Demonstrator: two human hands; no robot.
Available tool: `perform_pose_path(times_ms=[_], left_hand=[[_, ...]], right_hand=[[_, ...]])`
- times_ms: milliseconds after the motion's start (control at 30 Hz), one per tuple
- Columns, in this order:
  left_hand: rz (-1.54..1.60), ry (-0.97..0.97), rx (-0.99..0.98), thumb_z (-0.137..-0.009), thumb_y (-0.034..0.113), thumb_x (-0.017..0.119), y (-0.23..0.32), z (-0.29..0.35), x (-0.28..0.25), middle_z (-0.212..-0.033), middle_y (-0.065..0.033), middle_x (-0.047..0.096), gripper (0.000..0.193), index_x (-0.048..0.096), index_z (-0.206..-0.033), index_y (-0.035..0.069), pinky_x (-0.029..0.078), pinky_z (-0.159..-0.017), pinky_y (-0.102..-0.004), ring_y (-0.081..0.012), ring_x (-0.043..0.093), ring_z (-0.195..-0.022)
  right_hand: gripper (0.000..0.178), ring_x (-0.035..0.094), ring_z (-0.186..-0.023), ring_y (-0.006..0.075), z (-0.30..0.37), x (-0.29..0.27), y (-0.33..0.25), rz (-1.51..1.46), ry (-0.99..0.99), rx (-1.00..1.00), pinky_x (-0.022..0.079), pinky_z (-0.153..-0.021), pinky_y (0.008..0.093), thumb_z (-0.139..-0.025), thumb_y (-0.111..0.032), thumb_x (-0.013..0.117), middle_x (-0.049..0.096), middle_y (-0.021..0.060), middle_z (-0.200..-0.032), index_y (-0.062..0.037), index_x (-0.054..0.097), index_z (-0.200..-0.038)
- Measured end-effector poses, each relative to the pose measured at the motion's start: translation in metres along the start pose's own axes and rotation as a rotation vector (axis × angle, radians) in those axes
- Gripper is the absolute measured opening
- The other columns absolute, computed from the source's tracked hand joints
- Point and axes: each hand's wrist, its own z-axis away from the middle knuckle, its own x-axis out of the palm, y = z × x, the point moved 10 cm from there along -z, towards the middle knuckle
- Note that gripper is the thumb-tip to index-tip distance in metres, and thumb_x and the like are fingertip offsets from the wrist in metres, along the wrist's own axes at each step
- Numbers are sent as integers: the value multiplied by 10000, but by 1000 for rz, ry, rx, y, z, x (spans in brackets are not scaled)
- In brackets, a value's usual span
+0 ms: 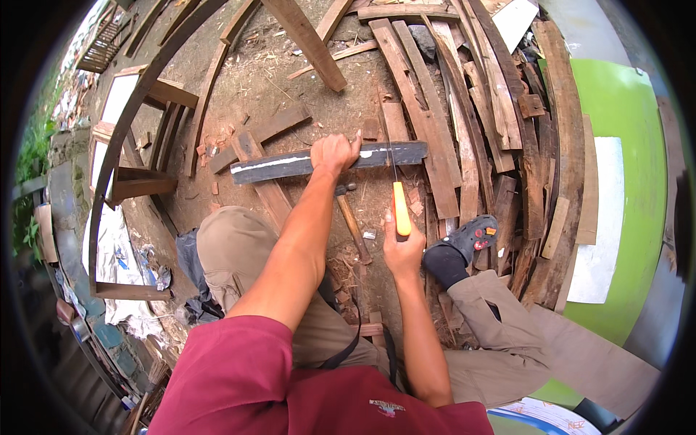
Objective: The person sits on the ground and uses a hand saw to cut a wooden plank into smaller pieces. They reposition the wood and continue sawing, then use a metal file to smooth the cut edges.
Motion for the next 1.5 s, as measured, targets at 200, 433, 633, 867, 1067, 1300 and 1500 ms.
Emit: perform_pose_path(times_ms=[200,433,633,867,1067,1300,1500], left_hand=[[33,-61,-28,-985,533,431,-13,-4,7,-883,-230,736,630,785,-823,37,568,-824,-459,-389,729,-879],[62,-76,-63,-961,500,460,-9,-11,8,-879,-228,736,586,781,-822,30,569,-825,-464,-389,730,-869],[60,-42,-96,-946,465,471,-23,-24,-1,-918,-224,741,543,783,-862,29,571,-841,-457,-390,730,-898],[66,-85,-70,-944,432,462,-9,-22,4,-945,-210,744,508,785,-897,44,573,-848,-452,-380,729,-918],[68,-25,-64,-939,419,461,-22,-22,1,-963,-205,744,485,789,-928,62,571,-865,-453,-373,727,-942],[100,-59,-52,-932,435,468,-16,-20,9,-961,-201,745,497,787,-930,54,571,-864,-452,-388,727,-933],[112,-46,-79,-936,421,463,-27,-24,7,-953,-189,751,488,788,-905,58,574,-846,-455,-383,729,-926]], right_hand=[[146,604,-509,200,110,-75,-31,178,-73,74,475,-516,355,-920,-102,704,621,153,-636,41,678,-905],[232,478,-564,96,-39,10,-7,59,6,70,417,-520,338,-956,-154,688,543,66,-579,36,656,-827],[91,689,-578,202,47,-38,-26,185,-20,-62,523,-563,335,-878,-14,657,645,160,-648,52,696,-927],[275,510,-562,95,-54,-8,-10,142,34,165,406,-520,330,-953,-126,646,565,53,-567,55,623,-746],[165,578,-489,196,49,-42,-29,174,6,21,456,-497,354,-904,-63,670,557,143,-571,26,642,-768],[201,560,-600,110,-10,-25,3,183,1,163,469,-572,332,-920,-118,657,585,59,-609,55,660,-818],[130,545,-488,172,37,-26,-8,182,-29,11,419,-490,347,-885,-55,678,541,104,-572,35,653,-794]])
